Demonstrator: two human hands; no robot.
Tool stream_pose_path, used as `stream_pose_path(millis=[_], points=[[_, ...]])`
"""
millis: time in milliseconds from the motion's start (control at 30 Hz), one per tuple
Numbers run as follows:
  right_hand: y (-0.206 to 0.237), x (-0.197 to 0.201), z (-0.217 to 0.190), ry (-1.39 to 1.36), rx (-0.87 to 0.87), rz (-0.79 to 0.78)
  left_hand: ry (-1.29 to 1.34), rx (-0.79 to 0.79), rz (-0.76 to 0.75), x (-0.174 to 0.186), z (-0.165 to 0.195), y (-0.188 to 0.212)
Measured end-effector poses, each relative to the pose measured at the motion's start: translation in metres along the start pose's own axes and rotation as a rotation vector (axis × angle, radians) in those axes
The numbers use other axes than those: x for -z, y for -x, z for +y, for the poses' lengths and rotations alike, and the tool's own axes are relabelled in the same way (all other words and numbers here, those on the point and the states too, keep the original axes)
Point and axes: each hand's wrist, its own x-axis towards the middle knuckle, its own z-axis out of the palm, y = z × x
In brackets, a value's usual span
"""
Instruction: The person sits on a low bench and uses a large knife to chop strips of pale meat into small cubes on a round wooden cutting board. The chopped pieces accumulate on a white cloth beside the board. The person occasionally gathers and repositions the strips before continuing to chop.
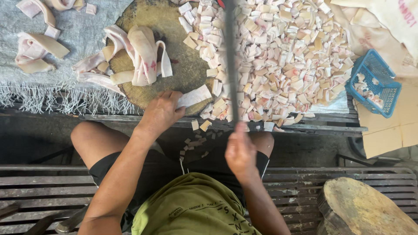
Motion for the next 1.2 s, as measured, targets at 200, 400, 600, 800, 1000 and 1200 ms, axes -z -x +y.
stream_pose_path(millis=[200, 400, 600, 800, 1000, 1200], points=[[-0.005, 0.004, 0.005, -0.019, -0.090, -0.190, -0.008, -0.002, 0.035, -0.001, 0.004, 0.004], [-0.002, 0.011, 0.009, -0.133, -0.017, 0.144, 0.023, 0.000, 0.024, -0.007, 0.006, -0.008], [0.003, -0.013, 0.012, 0.107, -0.046, -0.241, 0.026, -0.035, 0.071, -0.009, 0.007, -0.013], [0.004, 0.016, 0.011, -0.109, -0.227, 0.064, 0.055, 0.010, 0.044, -0.019, 0.008, -0.016], [-0.001, -0.016, 0.001, 0.079, -0.043, -0.235, 0.050, 0.009, 0.055, -0.026, 0.009, -0.020], [-0.001, 0.012, 0.007, -0.091, -0.277, -0.142, 0.084, 0.019, 0.062, -0.031, 0.014, -0.028]])
